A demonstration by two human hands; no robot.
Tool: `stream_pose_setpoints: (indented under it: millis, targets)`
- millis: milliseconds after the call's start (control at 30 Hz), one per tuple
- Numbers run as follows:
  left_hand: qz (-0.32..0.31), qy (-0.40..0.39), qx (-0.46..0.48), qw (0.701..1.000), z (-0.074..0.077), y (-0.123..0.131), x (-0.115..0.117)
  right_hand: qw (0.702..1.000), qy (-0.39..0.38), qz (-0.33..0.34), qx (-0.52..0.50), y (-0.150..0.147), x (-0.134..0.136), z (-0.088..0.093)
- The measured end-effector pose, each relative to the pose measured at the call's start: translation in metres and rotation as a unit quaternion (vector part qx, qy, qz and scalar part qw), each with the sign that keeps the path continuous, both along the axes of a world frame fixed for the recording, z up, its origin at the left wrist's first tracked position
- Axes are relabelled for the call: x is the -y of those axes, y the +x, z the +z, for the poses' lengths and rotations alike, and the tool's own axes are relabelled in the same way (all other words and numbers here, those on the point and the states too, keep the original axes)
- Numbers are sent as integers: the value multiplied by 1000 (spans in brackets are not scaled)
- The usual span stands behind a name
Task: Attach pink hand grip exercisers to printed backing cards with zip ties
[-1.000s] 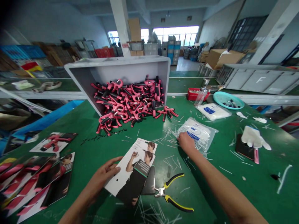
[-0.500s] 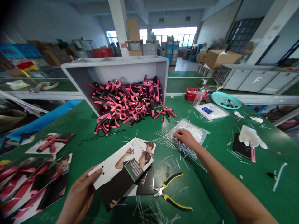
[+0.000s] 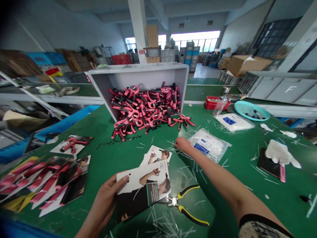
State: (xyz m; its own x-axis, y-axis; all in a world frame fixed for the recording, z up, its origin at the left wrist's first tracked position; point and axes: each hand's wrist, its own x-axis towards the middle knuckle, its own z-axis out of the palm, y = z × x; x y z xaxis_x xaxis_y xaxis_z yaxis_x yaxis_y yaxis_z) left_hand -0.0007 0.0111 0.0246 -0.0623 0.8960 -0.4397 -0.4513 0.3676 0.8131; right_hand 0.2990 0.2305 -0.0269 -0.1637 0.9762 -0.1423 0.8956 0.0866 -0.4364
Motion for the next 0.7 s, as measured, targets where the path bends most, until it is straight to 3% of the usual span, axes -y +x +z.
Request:
stream_pose_setpoints:
  millis: [100,233,367,500,600,700]
  targets:
    - [24,-12,14,1000,-1,-5,-2,998,13,-1,-65,11,-3,11]
    - [31,3,-73,997,-6,-9,-9,983,6,1,-185,18,14,29]
    - [-23,36,-102,994,-13,-6,-13,957,-26,34,-288,5,46,38]
    - [-5,52,-75,996,-13,-3,-12,908,-56,49,-412,-20,80,47]
    - [-5,83,-87,993,-9,1,-12,860,11,28,-509,-45,112,59]
    - [-29,100,-103,989,-7,7,-13,870,119,24,-478,-70,147,67]
